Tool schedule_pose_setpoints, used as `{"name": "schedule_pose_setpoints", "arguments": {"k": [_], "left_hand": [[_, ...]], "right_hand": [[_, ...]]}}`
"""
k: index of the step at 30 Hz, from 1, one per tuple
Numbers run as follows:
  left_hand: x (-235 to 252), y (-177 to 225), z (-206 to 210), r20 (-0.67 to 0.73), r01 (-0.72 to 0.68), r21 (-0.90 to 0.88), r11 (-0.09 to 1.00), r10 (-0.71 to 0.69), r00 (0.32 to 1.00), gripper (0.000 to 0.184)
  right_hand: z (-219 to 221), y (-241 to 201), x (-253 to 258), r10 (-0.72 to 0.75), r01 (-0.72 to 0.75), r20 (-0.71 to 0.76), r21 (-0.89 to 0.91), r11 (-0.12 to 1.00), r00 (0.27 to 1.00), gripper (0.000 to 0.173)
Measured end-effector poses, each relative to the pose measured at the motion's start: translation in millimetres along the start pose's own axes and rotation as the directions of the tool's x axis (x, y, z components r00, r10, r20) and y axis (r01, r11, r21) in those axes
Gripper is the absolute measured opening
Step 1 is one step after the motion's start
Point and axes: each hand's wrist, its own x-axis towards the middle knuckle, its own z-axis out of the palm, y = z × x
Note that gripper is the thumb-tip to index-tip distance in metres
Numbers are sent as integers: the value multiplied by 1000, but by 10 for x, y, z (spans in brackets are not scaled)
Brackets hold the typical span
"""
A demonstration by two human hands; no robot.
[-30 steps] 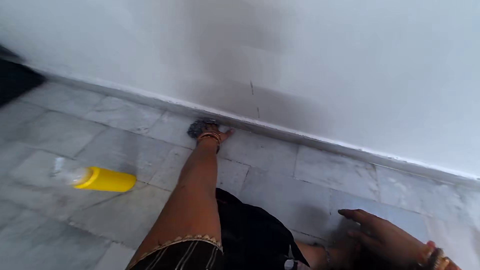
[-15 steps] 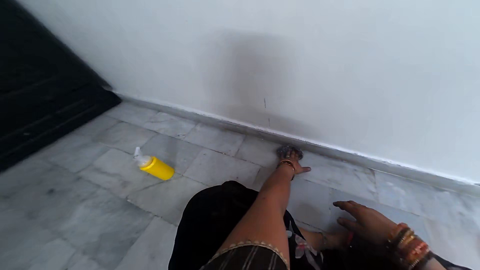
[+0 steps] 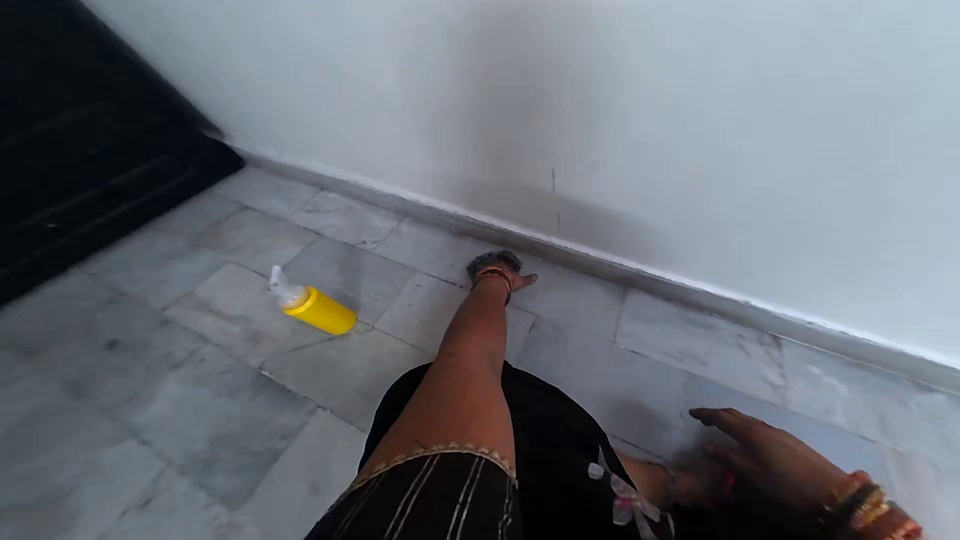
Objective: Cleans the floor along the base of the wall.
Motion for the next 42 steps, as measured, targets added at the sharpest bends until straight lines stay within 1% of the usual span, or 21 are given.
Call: {"name": "schedule_pose_setpoints", "arguments": {"k": [2, 3, 7, 8, 11, 15, 18, 20, 23, 26, 28, 30, 34, 37, 42], "left_hand": [[101, -6, -37, -3, 0, 10, 1000, 0, 1000, 94], [138, 11, -40, -16, 28, -9, 1000, -28, 999, 96], [360, 108, -44, -50, 215, -144, 966, -224, 973, 113], [439, 89, -58, -57, 244, -175, 954, -257, 965, 114], [559, -124, -198, -84, 273, -262, 926, -304, 949, 105], [746, -609, -357, -138, 285, -227, 931, -320, 937, 105], [970, -939, -361, -169, 266, -146, 953, -289, 942, 108], [1008, -999, -338, -172, 262, -85, 961, -273, 947, 106], [978, -985, -292, -180, 238, -98, 966, -252, 951, 99], [836, -771, -268, -177, 199, -80, 977, -211, 961, 101], [714, -544, -198, -161, 186, -60, 981, -193, 968, 107], [620, -279, -94, -138, 139, -34, 990, -142, 980, 109], [243, 344, 107, -77, 31, 31, 999, -29, 997, 110], [10, 848, 330, -58, -55, 72, 996, 59, 997, 115], [-389, 1635, 656, -19, -188, 77, 979, 190, 982, 120]], "right_hand": [[27, 12, 48, 20, -20, 43, -4, 1000, 999, 54], [37, 30, 61, 31, -31, 62, -6, 1000, 998, 54], [38, 132, 30, 58, -59, 67, 12, 998, 996, 55], [38, 154, 13, 52, -54, 60, 23, 998, 997, 55], [53, 180, -3, 10, -13, 45, 52, 999, 999, 53], [45, 162, 67, -22, 15, 77, 88, 996, 997, 52], [18, 130, 90, -15, 4, 107, 108, 994, 994, 51], [27, 125, 96, -5, -7, 120, 105, 994, 993, 51], [17, 86, 85, -4, -7, 131, 87, 996, 991, 52], [-3, 31, 70, -14, 8, 108, 62, 998, 994, 53], [-29, -37, 50, -1, -3, 91, 36, 999, 996, 54], [-76, -119, 2, 13, -15, 75, 22, 1000, 997, 55], [-156, -275, -134, 20, -20, 45, 10, 1000, 999, 55], [-204, -349, -252, -20, 20, 5, 6, 1000, 1000, 55], [-222, -407, -368, -95, 95, -24, -9, 995, 995, 55]]}}
